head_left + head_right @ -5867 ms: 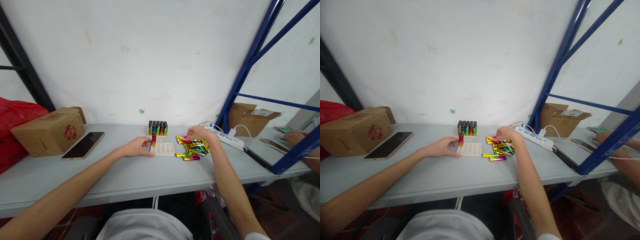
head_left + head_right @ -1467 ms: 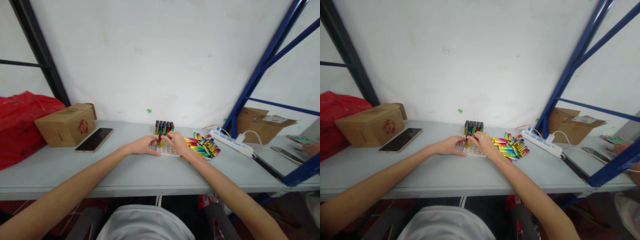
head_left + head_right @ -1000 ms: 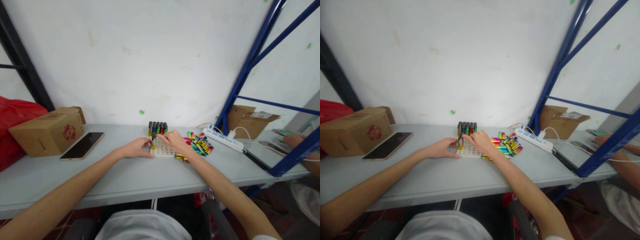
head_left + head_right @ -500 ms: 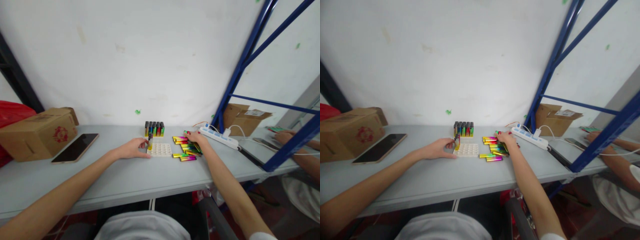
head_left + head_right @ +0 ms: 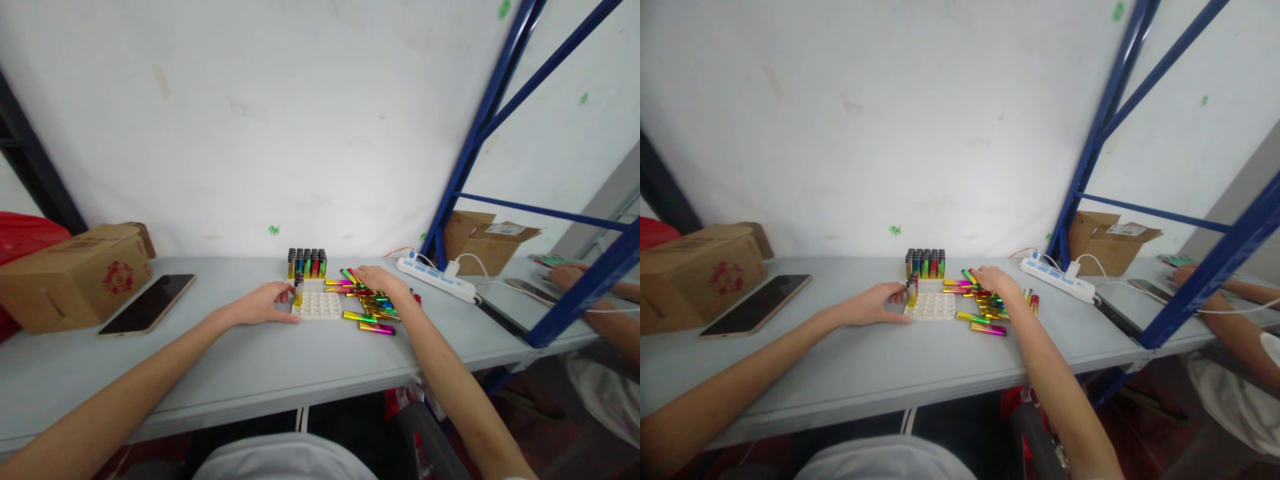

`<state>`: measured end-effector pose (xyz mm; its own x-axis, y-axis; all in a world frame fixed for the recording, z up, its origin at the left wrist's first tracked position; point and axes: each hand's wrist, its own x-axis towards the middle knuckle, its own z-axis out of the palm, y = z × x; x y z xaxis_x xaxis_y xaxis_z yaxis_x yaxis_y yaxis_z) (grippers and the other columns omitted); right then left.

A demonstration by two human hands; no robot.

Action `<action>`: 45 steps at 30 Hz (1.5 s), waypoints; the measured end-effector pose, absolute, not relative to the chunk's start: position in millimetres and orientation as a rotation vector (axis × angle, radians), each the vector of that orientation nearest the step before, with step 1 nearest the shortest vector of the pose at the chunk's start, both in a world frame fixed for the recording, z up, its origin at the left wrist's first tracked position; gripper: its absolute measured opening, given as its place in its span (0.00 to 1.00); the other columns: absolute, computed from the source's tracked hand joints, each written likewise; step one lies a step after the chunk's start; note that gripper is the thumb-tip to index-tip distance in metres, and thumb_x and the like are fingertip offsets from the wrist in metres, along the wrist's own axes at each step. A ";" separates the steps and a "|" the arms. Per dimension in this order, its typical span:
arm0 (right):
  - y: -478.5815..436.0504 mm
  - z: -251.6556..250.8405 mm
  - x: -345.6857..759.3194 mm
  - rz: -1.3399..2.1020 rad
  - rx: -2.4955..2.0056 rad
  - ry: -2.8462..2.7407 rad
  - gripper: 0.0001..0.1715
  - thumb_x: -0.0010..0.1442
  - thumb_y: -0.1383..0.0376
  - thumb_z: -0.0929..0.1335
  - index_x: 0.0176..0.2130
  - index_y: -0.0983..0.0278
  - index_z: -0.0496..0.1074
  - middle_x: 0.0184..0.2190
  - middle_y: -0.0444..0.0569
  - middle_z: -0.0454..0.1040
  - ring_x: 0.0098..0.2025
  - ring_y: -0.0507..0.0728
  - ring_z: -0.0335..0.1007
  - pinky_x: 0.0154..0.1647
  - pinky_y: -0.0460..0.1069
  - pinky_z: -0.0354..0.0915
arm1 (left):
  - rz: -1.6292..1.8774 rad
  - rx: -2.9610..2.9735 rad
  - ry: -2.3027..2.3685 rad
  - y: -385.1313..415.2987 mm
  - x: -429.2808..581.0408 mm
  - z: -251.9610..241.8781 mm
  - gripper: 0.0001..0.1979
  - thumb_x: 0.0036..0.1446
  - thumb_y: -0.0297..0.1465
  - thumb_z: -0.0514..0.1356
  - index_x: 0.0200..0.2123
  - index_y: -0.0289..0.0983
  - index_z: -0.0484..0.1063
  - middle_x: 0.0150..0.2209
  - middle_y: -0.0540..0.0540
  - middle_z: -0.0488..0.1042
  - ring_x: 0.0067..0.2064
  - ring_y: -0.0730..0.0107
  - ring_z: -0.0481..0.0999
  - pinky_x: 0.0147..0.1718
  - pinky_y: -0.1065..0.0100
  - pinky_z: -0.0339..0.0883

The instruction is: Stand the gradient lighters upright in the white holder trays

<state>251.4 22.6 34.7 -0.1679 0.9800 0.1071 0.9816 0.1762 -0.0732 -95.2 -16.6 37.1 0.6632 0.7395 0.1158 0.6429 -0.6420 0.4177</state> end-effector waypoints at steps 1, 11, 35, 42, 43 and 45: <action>23.1 38.0 256.0 -0.037 -1.955 -2.275 0.27 0.73 0.56 0.55 0.51 0.67 0.76 0.49 0.61 0.79 0.51 0.62 0.76 0.52 0.53 0.65 | 0.399 2.536 1.098 -16.6 -95.2 36.9 0.34 0.44 0.59 0.64 0.43 0.37 0.71 0.37 0.47 0.72 0.37 0.63 0.71 0.36 0.67 0.62; -6.2 100.7 306.5 -0.256 -2.035 -1.755 0.21 0.70 0.60 0.60 0.52 0.66 0.75 0.47 0.57 0.80 0.51 0.61 0.75 0.52 0.50 0.63 | 0.392 2.545 1.102 -14.6 -96.0 34.5 0.34 0.45 0.59 0.64 0.43 0.36 0.71 0.38 0.46 0.73 0.38 0.61 0.72 0.36 0.66 0.63; -41.0 43.2 342.3 0.155 -2.399 -2.036 0.26 0.64 0.51 0.66 0.26 0.66 0.77 0.28 0.57 0.80 0.34 0.61 0.76 0.33 0.49 0.62 | 0.365 2.541 1.119 -15.1 -95.2 38.0 0.34 0.46 0.59 0.64 0.43 0.36 0.71 0.38 0.45 0.73 0.38 0.61 0.71 0.36 0.66 0.62; -15.3 58.6 331.7 0.109 -2.253 -1.931 0.17 0.66 0.59 0.64 0.33 0.68 0.74 0.34 0.57 0.80 0.38 0.59 0.75 0.37 0.49 0.64 | 0.401 2.547 1.106 -14.1 -95.7 35.3 0.33 0.45 0.59 0.64 0.42 0.37 0.71 0.38 0.45 0.73 0.39 0.60 0.71 0.37 0.66 0.63; -15.0 60.7 327.6 0.184 -2.126 -1.889 0.16 0.67 0.59 0.63 0.37 0.68 0.73 0.35 0.57 0.80 0.37 0.57 0.75 0.37 0.48 0.65 | 0.401 2.549 1.101 -13.8 -95.8 34.8 0.33 0.45 0.59 0.64 0.42 0.37 0.71 0.38 0.45 0.73 0.38 0.60 0.71 0.37 0.66 0.63; -17.1 65.9 313.5 0.499 -1.713 -1.797 0.16 0.66 0.55 0.64 0.44 0.66 0.69 0.37 0.53 0.79 0.32 0.53 0.72 0.36 0.48 0.66 | 0.407 2.553 1.092 -13.2 -96.0 34.2 0.33 0.45 0.59 0.64 0.41 0.37 0.71 0.37 0.46 0.73 0.38 0.61 0.71 0.36 0.66 0.62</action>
<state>313.5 -17.1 65.9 0.0124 0.9864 0.1637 0.7609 0.0969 -0.6415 -96.0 -13.2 34.2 0.6649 0.7358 0.1287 0.6403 -0.6501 0.4091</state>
